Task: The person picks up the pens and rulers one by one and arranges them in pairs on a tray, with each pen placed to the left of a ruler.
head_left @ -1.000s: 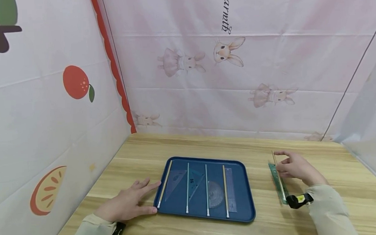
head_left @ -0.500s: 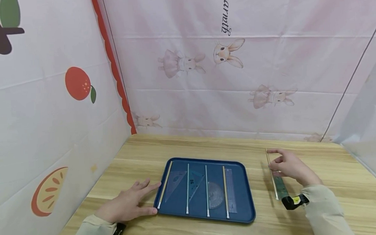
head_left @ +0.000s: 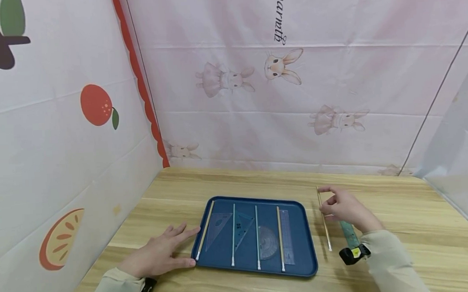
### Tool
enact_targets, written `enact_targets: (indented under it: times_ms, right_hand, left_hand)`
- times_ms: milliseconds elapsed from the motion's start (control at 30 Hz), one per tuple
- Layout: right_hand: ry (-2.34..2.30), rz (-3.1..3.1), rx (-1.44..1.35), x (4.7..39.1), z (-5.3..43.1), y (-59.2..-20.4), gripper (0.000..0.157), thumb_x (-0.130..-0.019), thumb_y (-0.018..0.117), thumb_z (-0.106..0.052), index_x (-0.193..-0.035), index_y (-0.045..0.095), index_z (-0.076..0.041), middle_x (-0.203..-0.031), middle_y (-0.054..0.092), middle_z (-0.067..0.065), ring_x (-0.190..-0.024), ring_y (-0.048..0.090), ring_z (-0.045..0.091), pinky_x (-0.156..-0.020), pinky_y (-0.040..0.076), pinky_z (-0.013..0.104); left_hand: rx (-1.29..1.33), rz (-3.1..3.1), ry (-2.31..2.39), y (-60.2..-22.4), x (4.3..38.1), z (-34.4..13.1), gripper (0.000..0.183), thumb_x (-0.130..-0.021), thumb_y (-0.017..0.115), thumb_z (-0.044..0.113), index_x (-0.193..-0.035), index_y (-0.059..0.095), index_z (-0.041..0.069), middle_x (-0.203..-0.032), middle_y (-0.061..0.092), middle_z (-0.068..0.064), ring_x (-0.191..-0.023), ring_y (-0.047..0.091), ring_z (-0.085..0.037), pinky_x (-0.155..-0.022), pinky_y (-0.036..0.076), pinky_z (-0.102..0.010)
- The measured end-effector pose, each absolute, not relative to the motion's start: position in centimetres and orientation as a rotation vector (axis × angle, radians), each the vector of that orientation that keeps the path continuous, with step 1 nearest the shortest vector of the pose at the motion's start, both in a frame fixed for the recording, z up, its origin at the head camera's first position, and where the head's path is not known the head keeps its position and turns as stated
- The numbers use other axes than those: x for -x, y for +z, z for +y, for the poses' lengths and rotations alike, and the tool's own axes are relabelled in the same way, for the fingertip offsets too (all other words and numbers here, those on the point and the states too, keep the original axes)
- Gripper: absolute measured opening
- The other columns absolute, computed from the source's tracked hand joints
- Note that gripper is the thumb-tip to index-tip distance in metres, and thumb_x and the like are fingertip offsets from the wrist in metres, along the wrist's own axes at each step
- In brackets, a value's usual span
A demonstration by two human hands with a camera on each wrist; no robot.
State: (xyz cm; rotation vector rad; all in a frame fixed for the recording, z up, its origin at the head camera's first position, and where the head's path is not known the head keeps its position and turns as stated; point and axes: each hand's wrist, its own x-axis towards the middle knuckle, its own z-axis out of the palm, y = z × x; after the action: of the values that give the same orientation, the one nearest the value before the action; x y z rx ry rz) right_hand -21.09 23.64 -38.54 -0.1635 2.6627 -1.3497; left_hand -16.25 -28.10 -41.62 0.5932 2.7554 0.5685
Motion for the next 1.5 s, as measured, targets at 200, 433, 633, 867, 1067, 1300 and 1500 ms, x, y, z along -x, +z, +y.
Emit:
enact_targets:
  times_ms: [200, 433, 633, 867, 1067, 1300, 1500]
  right_hand:
    - [-1.344, 2.662, 0.195, 21.1, 21.6, -39.1, 0.062, -0.1, 0.067, 0.0, -0.156, 0.042, 0.008, -0.102, 0.067, 0.018, -0.082, 0.074, 0.021, -0.076, 0.067, 0.041]
    - [-1.288, 2.702, 0.203, 20.8, 19.5, -39.6, 0.058, -0.096, 0.07, 0.0, -0.151, 0.05, 0.006, -0.098, 0.07, 0.017, -0.077, 0.072, 0.02, -0.073, 0.066, 0.04]
    - [-1.248, 2.724, 0.176, 20.8, 18.1, -40.2, 0.055, -0.096, 0.071, 0.001, -0.149, 0.055, 0.003, -0.094, 0.068, 0.014, -0.073, 0.071, 0.019, -0.069, 0.066, 0.036]
    - [-1.239, 2.724, 0.154, 20.6, 16.9, -40.5, 0.051, -0.096, 0.071, 0.004, -0.145, 0.057, 0.005, -0.091, 0.065, 0.013, -0.07, 0.069, 0.018, -0.068, 0.065, 0.034]
    - [-1.2, 2.745, 0.177, 20.5, 16.3, -40.7, 0.051, -0.094, 0.072, 0.004, -0.144, 0.059, 0.006, -0.086, 0.068, 0.012, -0.067, 0.069, 0.017, -0.066, 0.065, 0.034]
    - [-1.107, 2.78, 0.176, 20.1, 15.4, -40.7, 0.052, -0.094, 0.074, 0.004, -0.144, 0.06, 0.007, -0.082, 0.07, 0.009, -0.065, 0.069, 0.016, -0.064, 0.064, 0.033]
    - [-1.032, 2.808, 0.188, 19.6, 14.4, -40.4, 0.049, -0.094, 0.075, 0.004, -0.141, 0.061, 0.009, -0.078, 0.068, 0.009, -0.062, 0.069, 0.016, -0.061, 0.062, 0.033]
  left_hand:
    - [-0.596, 2.743, 0.587, -41.5, 16.2, -28.0, 0.089, -0.092, 0.076, 0.062, -0.167, 0.041, 0.031, -0.173, 0.03, -0.028, -0.154, 0.024, -0.068, -0.103, 0.024, -0.095]
    - [-0.59, 2.748, 0.587, -41.5, 16.2, -28.1, 0.09, -0.091, 0.077, 0.063, -0.167, 0.04, 0.031, -0.174, 0.031, -0.027, -0.154, 0.025, -0.067, -0.103, 0.024, -0.095]
    - [-0.603, 2.752, 0.585, -41.8, 16.2, -28.3, 0.09, -0.092, 0.076, 0.063, -0.168, 0.04, 0.031, -0.173, 0.031, -0.027, -0.154, 0.026, -0.067, -0.104, 0.026, -0.094]
    - [-0.604, 2.751, 0.585, -41.7, 16.2, -28.3, 0.09, -0.092, 0.076, 0.062, -0.168, 0.039, 0.032, -0.174, 0.03, -0.028, -0.154, 0.025, -0.067, -0.103, 0.025, -0.094]
    - [-0.6, 2.746, 0.59, -41.5, 16.1, -28.2, 0.089, -0.092, 0.076, 0.063, -0.168, 0.04, 0.032, -0.174, 0.03, -0.028, -0.155, 0.024, -0.067, -0.104, 0.025, -0.094]
    - [-0.598, 2.751, 0.593, -41.6, 16.1, -28.2, 0.089, -0.092, 0.076, 0.062, -0.167, 0.04, 0.031, -0.174, 0.031, -0.027, -0.155, 0.025, -0.066, -0.105, 0.025, -0.094]
    - [-0.605, 2.75, 0.596, -41.6, 16.0, -28.2, 0.089, -0.092, 0.076, 0.062, -0.167, 0.04, 0.031, -0.173, 0.031, -0.028, -0.155, 0.025, -0.067, -0.105, 0.025, -0.094]
